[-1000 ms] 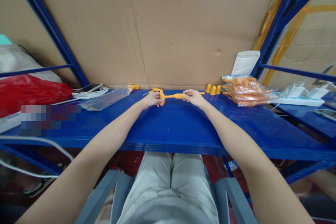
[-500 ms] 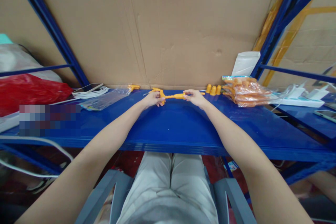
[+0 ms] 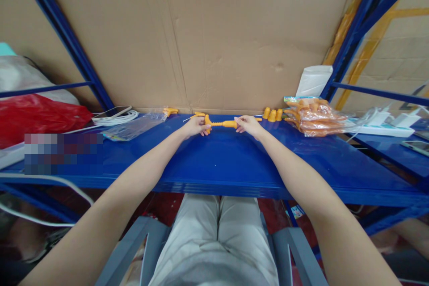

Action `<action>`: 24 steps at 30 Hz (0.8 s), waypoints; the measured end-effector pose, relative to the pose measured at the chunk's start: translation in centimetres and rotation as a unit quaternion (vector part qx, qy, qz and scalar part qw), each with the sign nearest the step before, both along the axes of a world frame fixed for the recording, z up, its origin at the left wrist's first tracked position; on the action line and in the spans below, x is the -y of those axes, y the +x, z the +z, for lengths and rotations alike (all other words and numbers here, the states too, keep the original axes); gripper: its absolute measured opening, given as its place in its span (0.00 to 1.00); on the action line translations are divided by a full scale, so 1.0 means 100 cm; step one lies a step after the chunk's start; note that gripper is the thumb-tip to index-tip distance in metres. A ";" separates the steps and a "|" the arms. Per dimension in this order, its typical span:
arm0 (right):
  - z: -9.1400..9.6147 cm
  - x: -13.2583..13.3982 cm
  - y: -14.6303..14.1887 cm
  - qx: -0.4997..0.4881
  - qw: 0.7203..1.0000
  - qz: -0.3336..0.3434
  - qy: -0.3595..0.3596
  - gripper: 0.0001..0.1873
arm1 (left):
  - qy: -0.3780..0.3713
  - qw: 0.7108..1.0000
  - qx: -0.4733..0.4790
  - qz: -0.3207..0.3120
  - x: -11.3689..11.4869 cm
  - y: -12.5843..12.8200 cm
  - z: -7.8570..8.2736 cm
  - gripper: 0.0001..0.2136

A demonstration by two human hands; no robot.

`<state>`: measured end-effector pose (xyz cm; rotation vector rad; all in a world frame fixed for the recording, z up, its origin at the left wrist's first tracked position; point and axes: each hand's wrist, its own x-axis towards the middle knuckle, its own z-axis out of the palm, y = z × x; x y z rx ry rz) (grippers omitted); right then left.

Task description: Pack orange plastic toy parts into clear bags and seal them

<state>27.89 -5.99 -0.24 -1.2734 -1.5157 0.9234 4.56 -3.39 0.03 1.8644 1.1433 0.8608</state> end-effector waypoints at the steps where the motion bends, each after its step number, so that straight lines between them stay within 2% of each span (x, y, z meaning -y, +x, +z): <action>1: 0.001 0.001 -0.001 0.003 1.000 -0.002 -0.006 0.11 | 0.000 1.000 0.000 -0.002 0.000 0.000 0.000 0.05; 5: 0.000 0.002 -0.006 0.013 0.999 -0.013 -0.030 0.15 | -0.003 1.000 0.010 -0.009 -0.002 -0.002 -0.002 0.04; 10: 0.003 0.006 -0.008 0.002 0.999 -0.016 -0.050 0.15 | -0.005 1.000 -0.010 -0.005 -0.003 -0.003 -0.001 0.02; 16: 0.008 0.011 0.000 -0.020 0.996 0.047 -0.076 0.03 | -0.004 1.000 -0.013 -0.001 -0.002 -0.002 0.000 0.03; 19: 0.006 0.010 0.002 -0.011 0.997 0.056 -0.061 0.02 | -0.002 1.000 -0.012 -0.008 -0.003 -0.003 -0.001 0.03; 21: 0.005 0.010 0.002 -0.002 0.997 0.057 -0.054 0.04 | -0.002 1.000 -0.006 -0.015 -0.003 -0.003 -0.001 0.03; 24: 0.004 0.009 0.000 0.013 0.997 0.047 -0.053 0.11 | -0.004 1.000 0.001 -0.020 -0.004 -0.003 -0.002 0.04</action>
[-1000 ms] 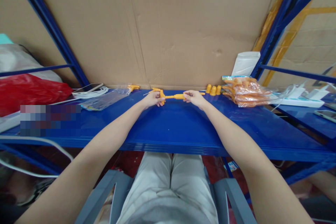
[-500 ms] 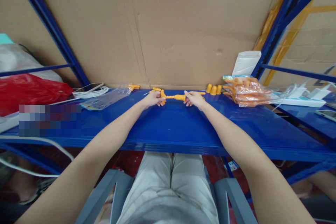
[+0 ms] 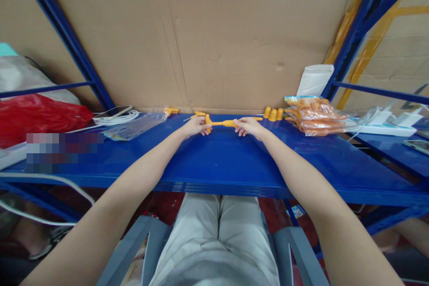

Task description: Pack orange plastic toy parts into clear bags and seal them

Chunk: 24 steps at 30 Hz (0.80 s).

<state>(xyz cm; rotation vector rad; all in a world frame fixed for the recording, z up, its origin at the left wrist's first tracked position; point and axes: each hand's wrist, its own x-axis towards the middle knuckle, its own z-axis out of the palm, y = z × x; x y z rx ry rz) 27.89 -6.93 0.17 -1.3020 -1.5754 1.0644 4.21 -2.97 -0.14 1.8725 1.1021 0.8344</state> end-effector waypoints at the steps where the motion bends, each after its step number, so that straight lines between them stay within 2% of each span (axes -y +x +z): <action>1: 0.000 0.000 -0.001 0.005 1.000 -0.006 0.001 0.14 | -0.001 1.000 0.001 0.000 0.000 0.000 0.000 0.04; 5: -0.001 -0.002 -0.002 0.030 0.999 -0.019 0.012 0.20 | -0.001 1.000 0.007 -0.007 0.000 -0.001 0.000 0.04; 10: -0.001 -0.003 -0.005 0.040 0.998 -0.039 0.004 0.23 | -0.002 1.000 0.008 -0.016 -0.001 -0.001 0.000 0.05; 17: 0.000 -0.002 -0.007 0.028 0.999 -0.041 -0.022 0.23 | -0.006 1.000 -0.004 -0.012 -0.003 -0.001 -0.001 0.04; 24: -0.001 -0.004 0.000 -0.002 0.999 0.012 -0.042 0.16 | -0.005 1.000 -0.002 -0.012 -0.002 -0.001 -0.001 0.04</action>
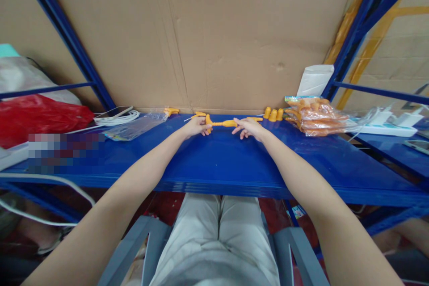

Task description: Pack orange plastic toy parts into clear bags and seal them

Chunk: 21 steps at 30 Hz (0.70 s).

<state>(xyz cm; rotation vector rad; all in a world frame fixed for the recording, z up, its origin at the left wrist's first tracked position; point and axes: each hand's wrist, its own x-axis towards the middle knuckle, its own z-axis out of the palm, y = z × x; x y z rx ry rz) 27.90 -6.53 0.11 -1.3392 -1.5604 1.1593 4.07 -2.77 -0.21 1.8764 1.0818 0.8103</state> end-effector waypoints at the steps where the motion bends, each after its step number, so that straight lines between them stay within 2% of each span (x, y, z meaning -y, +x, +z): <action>1: -0.001 -0.001 0.001 -0.004 1.000 0.003 0.000 0.15 | 0.000 1.000 -0.002 0.004 0.000 0.000 0.000 0.03; 8: -0.002 -0.003 0.004 -0.034 0.999 0.018 -0.021 0.09 | 0.006 1.000 -0.002 0.016 0.004 0.003 0.002 0.05; 21: 0.001 0.004 0.000 -0.058 0.998 0.009 -0.014 0.09 | 0.042 0.997 -0.009 0.057 0.006 0.011 -0.002 0.09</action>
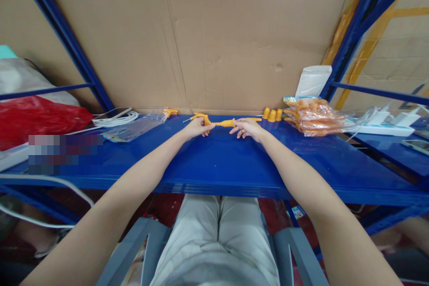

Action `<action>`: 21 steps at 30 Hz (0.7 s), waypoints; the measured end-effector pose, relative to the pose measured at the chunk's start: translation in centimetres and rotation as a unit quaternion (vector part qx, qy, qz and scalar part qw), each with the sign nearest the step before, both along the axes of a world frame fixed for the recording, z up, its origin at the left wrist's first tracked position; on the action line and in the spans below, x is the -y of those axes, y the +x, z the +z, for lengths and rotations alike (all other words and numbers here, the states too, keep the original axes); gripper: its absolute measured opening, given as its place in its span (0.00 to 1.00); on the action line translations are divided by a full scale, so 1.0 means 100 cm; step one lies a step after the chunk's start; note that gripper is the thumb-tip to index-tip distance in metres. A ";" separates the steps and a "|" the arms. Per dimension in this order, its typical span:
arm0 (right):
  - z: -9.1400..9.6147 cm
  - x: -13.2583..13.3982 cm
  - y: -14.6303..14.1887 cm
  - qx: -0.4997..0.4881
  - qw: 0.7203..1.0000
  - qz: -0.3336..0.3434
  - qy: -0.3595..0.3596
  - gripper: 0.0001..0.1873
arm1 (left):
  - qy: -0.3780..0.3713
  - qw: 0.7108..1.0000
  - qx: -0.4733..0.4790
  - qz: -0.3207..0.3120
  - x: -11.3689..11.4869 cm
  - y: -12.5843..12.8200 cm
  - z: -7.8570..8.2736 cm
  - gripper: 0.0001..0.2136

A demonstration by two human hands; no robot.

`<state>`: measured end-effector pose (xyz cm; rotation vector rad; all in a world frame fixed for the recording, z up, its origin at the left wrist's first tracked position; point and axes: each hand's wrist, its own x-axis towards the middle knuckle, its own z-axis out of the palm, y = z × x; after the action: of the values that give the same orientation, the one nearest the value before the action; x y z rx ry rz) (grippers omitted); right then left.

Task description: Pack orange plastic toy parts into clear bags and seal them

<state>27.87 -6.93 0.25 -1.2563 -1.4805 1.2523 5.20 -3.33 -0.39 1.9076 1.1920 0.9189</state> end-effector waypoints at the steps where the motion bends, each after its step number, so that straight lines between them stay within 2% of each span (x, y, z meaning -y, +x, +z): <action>1: 0.000 0.000 0.000 0.000 1.000 0.001 0.001 0.09 | 0.002 1.000 -0.006 0.009 0.001 0.001 0.000 0.09; 5: 0.000 0.000 -0.001 -0.003 1.000 0.002 0.004 0.08 | 0.000 0.999 -0.028 0.033 0.004 0.004 0.002 0.08; 11: 0.001 0.001 -0.003 0.005 1.000 -0.015 0.007 0.09 | 0.003 0.999 -0.029 0.035 0.006 0.004 0.003 0.08; 21: 0.003 0.005 -0.009 -0.008 0.999 -0.045 0.020 0.09 | 0.022 0.997 -0.052 0.051 0.005 0.003 0.002 0.13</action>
<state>26.94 -7.40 0.57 -1.2697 -1.4144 1.1650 5.53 -3.87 -0.19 1.9660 1.3509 0.9142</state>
